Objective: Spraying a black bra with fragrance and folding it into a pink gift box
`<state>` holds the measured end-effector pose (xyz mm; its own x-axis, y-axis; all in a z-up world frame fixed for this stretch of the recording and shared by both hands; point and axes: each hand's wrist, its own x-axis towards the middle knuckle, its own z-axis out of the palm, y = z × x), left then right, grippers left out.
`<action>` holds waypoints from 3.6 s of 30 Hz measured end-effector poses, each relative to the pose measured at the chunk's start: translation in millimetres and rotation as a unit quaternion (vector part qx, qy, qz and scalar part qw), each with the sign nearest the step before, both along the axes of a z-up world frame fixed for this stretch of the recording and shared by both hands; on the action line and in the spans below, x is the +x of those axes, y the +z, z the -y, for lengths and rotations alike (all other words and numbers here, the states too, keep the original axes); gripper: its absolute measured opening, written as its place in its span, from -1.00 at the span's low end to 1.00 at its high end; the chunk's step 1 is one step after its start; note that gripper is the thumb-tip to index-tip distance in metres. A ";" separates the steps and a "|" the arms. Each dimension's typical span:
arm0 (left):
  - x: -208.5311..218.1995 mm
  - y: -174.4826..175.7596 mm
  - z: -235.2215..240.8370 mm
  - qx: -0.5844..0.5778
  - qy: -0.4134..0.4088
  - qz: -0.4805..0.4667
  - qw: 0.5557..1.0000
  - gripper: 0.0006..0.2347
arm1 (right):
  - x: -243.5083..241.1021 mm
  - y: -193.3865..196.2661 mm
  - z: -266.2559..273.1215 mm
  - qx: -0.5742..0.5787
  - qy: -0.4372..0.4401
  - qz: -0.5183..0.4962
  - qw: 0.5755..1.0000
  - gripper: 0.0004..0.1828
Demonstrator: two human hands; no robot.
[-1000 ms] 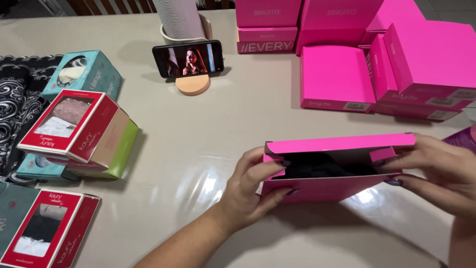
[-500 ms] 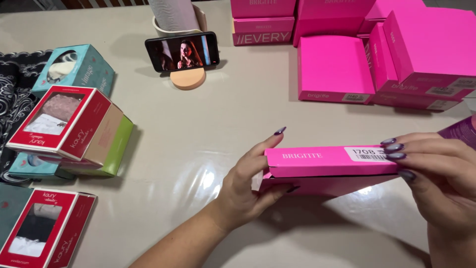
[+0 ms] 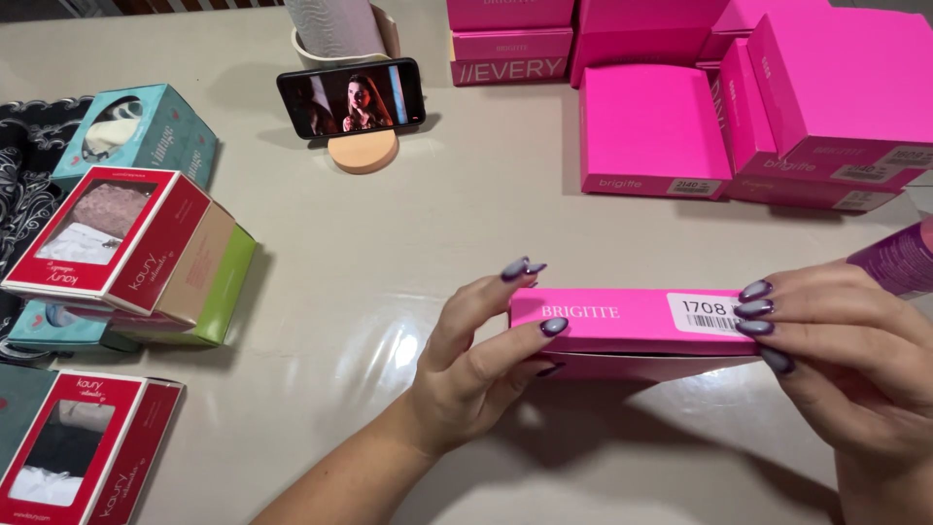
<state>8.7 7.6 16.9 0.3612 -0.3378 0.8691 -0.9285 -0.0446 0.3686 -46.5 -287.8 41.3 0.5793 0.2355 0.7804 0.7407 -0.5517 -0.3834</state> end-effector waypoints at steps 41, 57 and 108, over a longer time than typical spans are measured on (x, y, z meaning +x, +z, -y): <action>-1.3 5.8 3.3 0.006 0.014 0.048 0.999 -0.83 | 12.8 -52.1 -4.9 0.037 0.042 0.083 0.995 -0.67; 8.2 -19.3 0.7 0.024 -0.050 -0.058 0.997 -0.66 | 11.2 -34.8 -13.4 -0.003 0.038 0.064 0.997 -0.71; 2.8 -6.5 5.8 0.033 0.197 0.240 0.950 -0.62 | -31.0 28.7 -6.7 -0.341 -0.198 0.165 0.904 -0.62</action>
<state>11.5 1.8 10.4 0.0383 -0.3183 0.9472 -0.8953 -0.4319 -0.1089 -77.5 -281.1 70.0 0.4858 0.5519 0.6777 0.4455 -0.8235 0.3513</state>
